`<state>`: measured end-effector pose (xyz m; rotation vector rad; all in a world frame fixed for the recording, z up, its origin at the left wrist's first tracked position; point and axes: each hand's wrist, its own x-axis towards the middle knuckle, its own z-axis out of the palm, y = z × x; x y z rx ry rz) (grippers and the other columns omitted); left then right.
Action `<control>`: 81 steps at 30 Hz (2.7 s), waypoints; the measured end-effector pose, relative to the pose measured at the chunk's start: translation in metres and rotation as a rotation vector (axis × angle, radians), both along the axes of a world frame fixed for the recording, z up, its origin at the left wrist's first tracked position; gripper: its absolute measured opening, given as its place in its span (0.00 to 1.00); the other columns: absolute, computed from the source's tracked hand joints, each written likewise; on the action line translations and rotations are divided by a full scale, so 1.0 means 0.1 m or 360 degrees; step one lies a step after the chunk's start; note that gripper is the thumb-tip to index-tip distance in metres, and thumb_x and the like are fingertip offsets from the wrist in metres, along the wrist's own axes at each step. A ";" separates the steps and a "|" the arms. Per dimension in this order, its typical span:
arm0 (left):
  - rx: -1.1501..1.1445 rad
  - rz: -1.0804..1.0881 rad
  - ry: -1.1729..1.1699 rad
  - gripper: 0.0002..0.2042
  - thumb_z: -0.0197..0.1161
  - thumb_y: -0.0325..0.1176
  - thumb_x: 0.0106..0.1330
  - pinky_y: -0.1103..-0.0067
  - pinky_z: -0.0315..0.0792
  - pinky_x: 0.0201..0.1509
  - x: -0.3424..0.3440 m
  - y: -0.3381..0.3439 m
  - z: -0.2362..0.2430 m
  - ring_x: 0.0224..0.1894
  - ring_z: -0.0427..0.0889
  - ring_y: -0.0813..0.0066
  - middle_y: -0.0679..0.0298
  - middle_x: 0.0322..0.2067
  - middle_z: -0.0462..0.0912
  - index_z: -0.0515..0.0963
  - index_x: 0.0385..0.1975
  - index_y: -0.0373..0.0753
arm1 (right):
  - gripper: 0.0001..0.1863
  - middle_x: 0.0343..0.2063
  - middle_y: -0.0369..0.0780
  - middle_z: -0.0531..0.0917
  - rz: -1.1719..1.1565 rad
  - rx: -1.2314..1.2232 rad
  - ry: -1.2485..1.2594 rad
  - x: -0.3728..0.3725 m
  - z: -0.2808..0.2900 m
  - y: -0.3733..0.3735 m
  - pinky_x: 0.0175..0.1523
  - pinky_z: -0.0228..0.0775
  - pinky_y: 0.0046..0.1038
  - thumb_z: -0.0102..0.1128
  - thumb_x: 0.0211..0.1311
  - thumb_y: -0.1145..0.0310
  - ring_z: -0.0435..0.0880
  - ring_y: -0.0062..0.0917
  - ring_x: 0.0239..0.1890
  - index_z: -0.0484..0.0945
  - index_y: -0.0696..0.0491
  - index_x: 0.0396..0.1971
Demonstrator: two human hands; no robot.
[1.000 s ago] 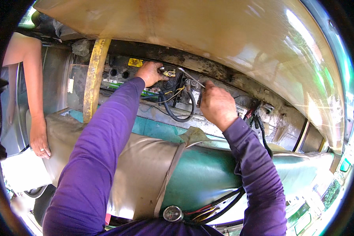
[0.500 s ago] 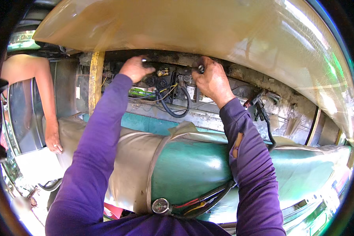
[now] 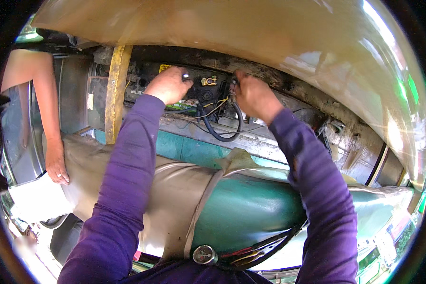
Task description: The person works on the vehicle's electrical system under the dashboard, using pliers and a screwdriver to strip, connect, and secure wires. They repeatedly adjust connections and test the wiring while another person observes.
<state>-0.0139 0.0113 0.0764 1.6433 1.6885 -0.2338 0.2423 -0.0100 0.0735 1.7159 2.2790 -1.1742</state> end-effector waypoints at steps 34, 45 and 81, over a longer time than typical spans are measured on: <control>0.0365 -0.0080 -0.0128 0.25 0.74 0.42 0.55 0.60 0.76 0.58 0.30 -0.17 -0.53 0.53 0.82 0.48 0.48 0.50 0.83 0.80 0.52 0.38 | 0.22 0.46 0.52 0.86 0.0900 -0.0109 -0.0472 -0.72 -0.65 0.93 0.55 0.77 0.41 0.58 0.58 0.57 0.86 0.42 0.48 0.85 0.59 0.42; 0.0259 -0.0073 0.0026 0.23 0.72 0.43 0.57 0.61 0.77 0.58 0.35 -0.12 -0.59 0.53 0.82 0.48 0.50 0.51 0.83 0.81 0.50 0.38 | 0.25 0.48 0.55 0.84 0.0505 -0.0224 -0.0433 -0.86 -0.68 0.91 0.58 0.74 0.40 0.52 0.57 0.57 0.84 0.47 0.52 0.86 0.61 0.42; 0.0378 -0.0029 0.0013 0.22 0.75 0.48 0.53 0.61 0.79 0.53 0.35 -0.13 -0.65 0.46 0.86 0.47 0.44 0.42 0.86 0.86 0.40 0.35 | 0.25 0.51 0.55 0.83 0.0737 -0.0095 -0.0536 -0.83 -0.82 0.91 0.59 0.74 0.40 0.54 0.60 0.55 0.83 0.45 0.55 0.84 0.59 0.46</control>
